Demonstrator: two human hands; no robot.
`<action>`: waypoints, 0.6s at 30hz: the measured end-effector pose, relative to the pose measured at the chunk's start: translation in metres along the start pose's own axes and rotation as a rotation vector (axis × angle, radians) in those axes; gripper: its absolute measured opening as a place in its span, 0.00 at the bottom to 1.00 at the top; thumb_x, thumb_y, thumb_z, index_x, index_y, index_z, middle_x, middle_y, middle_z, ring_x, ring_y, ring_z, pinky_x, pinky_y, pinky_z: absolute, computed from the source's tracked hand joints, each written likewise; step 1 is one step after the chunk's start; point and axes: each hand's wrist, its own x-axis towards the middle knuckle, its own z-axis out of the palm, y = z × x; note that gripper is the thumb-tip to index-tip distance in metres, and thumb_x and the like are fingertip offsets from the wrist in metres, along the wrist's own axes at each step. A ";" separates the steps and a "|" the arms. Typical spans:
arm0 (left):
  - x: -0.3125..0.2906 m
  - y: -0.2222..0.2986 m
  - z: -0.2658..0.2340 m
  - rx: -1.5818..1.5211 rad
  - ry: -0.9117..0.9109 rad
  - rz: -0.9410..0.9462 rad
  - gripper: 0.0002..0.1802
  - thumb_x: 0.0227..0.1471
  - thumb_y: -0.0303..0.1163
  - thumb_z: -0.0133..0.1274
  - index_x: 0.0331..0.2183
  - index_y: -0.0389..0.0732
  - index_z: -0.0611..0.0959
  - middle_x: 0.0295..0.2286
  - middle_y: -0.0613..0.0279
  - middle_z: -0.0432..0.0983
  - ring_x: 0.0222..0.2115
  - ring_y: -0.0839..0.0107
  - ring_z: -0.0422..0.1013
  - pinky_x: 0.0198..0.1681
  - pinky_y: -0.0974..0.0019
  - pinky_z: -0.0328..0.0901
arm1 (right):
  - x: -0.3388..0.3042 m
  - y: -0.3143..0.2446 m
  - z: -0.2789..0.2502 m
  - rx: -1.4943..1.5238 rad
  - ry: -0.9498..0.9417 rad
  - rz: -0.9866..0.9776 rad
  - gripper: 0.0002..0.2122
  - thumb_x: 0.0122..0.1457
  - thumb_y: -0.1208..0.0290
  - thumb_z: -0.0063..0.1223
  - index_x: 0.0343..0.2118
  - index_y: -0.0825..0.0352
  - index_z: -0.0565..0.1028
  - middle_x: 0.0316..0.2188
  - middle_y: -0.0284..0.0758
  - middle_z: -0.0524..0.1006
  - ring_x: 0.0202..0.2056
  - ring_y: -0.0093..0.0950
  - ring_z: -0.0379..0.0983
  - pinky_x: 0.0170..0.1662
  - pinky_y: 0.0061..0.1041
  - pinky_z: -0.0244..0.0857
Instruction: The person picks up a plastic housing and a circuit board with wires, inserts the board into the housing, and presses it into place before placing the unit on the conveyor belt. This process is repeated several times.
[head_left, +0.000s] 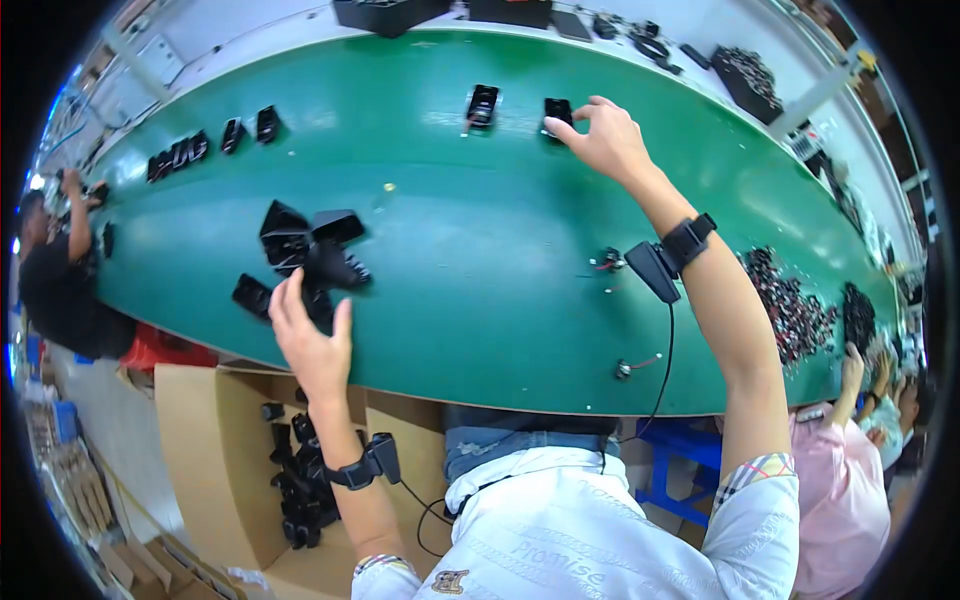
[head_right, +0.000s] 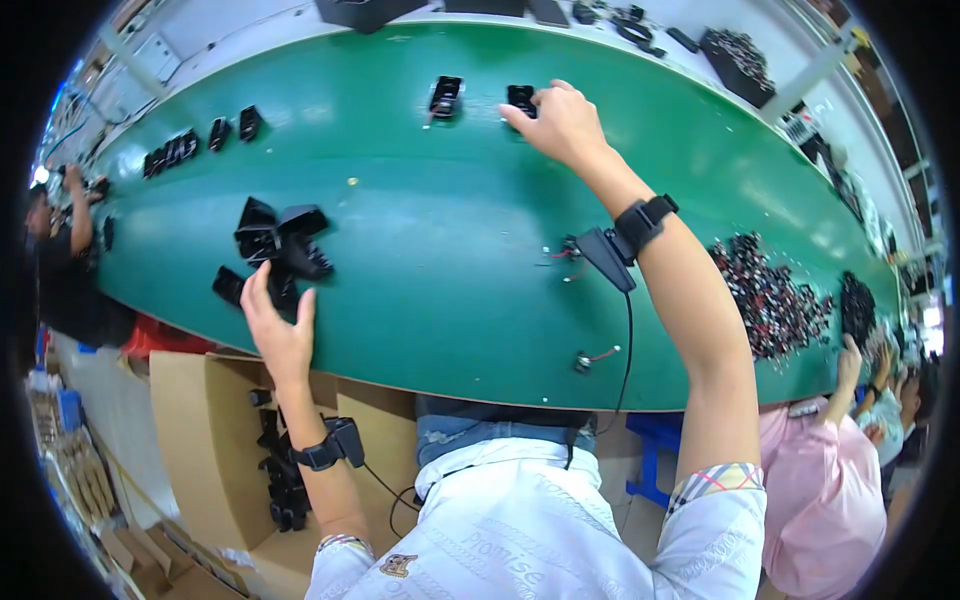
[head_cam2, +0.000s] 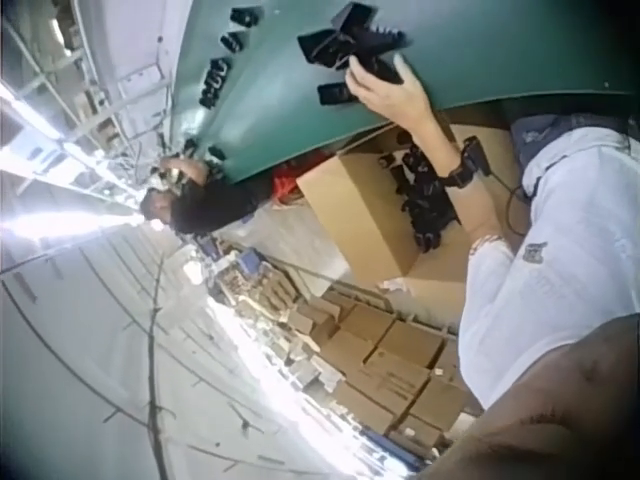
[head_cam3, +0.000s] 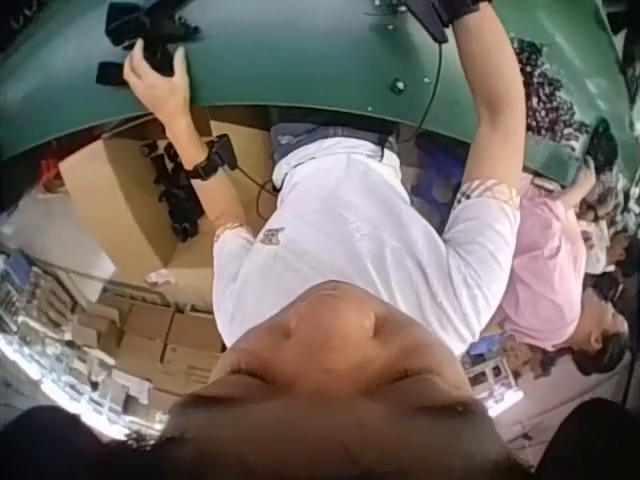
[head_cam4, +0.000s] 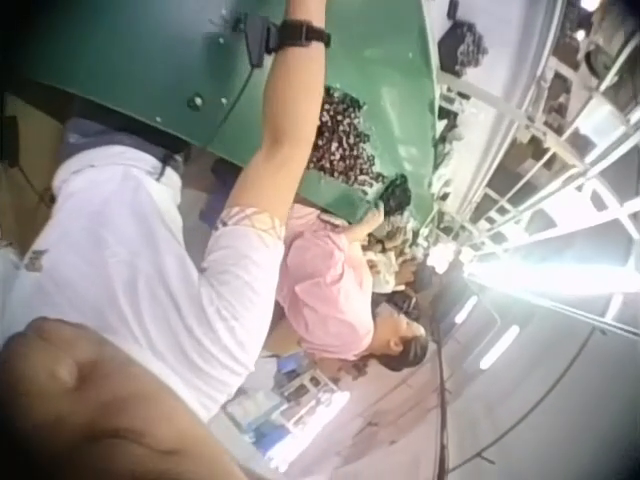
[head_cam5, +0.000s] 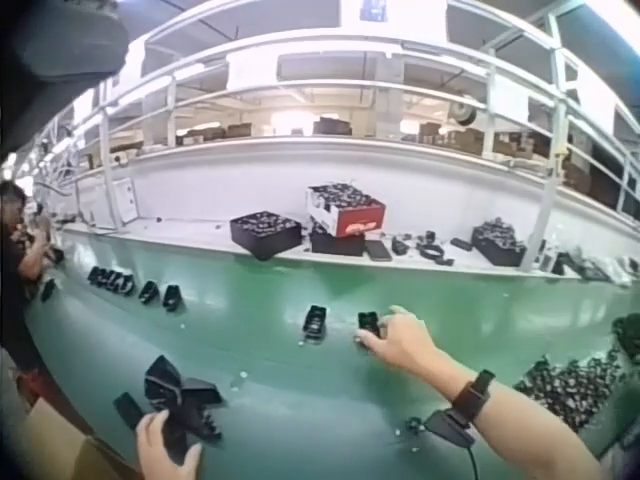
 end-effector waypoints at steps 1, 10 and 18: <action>0.000 0.001 0.001 0.005 0.013 0.004 0.36 0.46 0.31 0.66 0.57 0.43 0.72 0.53 0.47 0.66 0.54 0.47 0.65 0.57 0.51 0.61 | -0.009 0.006 -0.015 -0.019 -0.003 0.012 0.27 0.56 0.43 0.56 0.34 0.69 0.83 0.42 0.46 0.81 0.43 0.42 0.77 0.45 0.41 0.72; -0.061 0.051 0.005 -0.879 0.005 -0.233 0.39 0.61 0.60 0.45 0.52 0.29 0.74 0.45 0.51 0.75 0.44 0.62 0.74 0.49 0.63 0.68 | -0.140 0.020 -0.109 0.297 -0.529 -0.238 0.16 0.51 0.73 0.64 0.45 0.62 0.79 0.46 0.38 0.77 0.46 0.39 0.74 0.50 0.36 0.70; -0.078 0.135 0.031 -1.483 -0.361 -0.574 0.43 0.62 0.68 0.32 0.45 0.33 0.77 0.37 0.51 0.77 0.35 0.65 0.76 0.32 0.66 0.72 | -0.180 0.041 -0.090 0.272 -0.305 -0.005 0.15 0.53 0.73 0.62 0.46 0.62 0.78 0.43 0.38 0.77 0.41 0.40 0.76 0.45 0.33 0.72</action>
